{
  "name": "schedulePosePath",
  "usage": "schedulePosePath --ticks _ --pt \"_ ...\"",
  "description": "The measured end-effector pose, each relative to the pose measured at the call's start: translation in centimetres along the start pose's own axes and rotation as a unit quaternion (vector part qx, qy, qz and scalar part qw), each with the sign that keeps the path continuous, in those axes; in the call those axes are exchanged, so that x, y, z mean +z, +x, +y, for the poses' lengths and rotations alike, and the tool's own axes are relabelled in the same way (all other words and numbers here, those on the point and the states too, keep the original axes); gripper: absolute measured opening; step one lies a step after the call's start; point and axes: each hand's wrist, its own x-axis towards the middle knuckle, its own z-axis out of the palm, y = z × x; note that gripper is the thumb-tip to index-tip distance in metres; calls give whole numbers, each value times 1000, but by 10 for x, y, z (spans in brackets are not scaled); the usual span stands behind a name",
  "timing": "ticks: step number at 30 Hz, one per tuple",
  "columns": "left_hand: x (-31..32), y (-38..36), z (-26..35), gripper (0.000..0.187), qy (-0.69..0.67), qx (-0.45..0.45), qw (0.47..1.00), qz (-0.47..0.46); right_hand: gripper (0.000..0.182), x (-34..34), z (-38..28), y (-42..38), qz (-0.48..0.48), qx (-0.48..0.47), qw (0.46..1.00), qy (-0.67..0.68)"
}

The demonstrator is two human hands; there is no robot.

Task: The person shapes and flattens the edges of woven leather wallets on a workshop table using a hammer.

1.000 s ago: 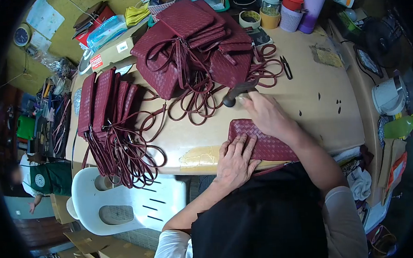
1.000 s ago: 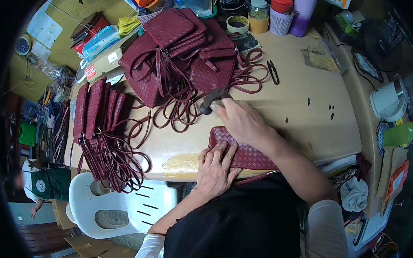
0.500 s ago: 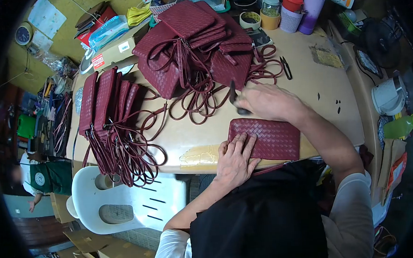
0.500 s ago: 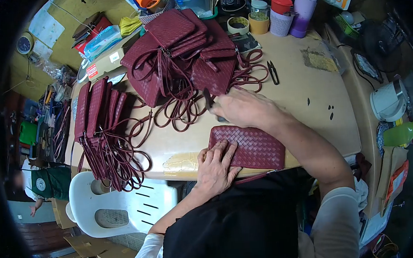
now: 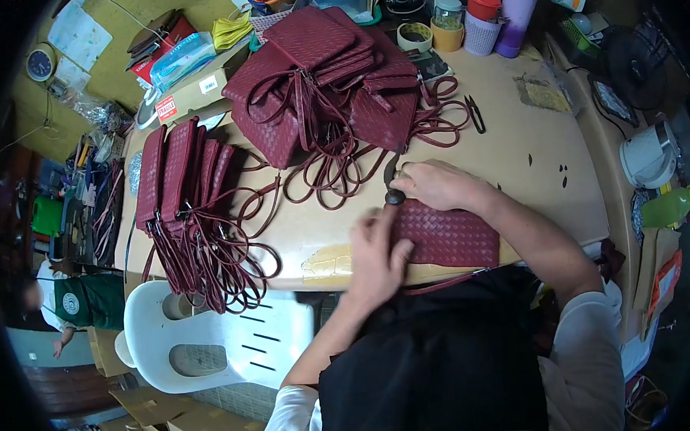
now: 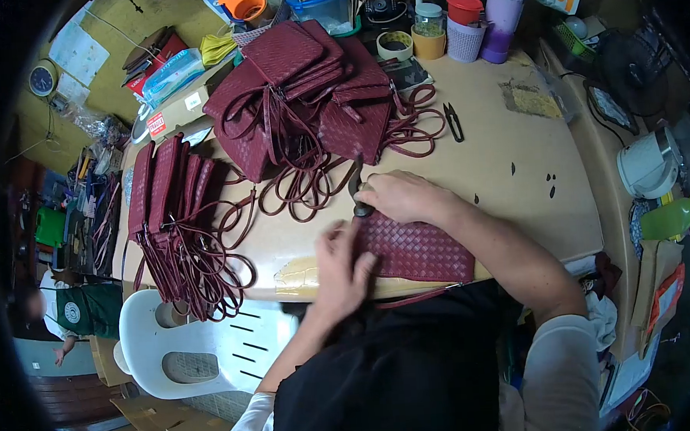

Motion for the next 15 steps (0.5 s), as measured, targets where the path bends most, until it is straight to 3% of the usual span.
schedulePosePath --ticks 2,4,6,9,12,13,14,15 --pt "-4 17 -23 47 -3 -62 998 -9 39 2 10 -4 50 -3 997 61" --pt "-3 32 -22 41 31 -47 998 -23 34 6 13 -18 90 39 994 49" --pt "-1 35 -23 34 69 -32 996 -41 30 13 31 -30 262 48 962 -65" --pt "10 35 -30 23 52 -72 996 5 27 18 74 -46 345 32 927 -147" --pt "10 31 -18 19 -19 -100 995 8 31 17 94 -62 346 61 907 -232" --pt "14 28 -20 14 -59 -76 995 34 29 10 80 -68 407 19 889 -208" --pt "17 24 -22 14 -60 -78 995 33 29 7 65 -73 405 19 890 -208" --pt "21 22 -25 12 -140 -80 986 47 27 7 49 -77 393 -27 915 -83"
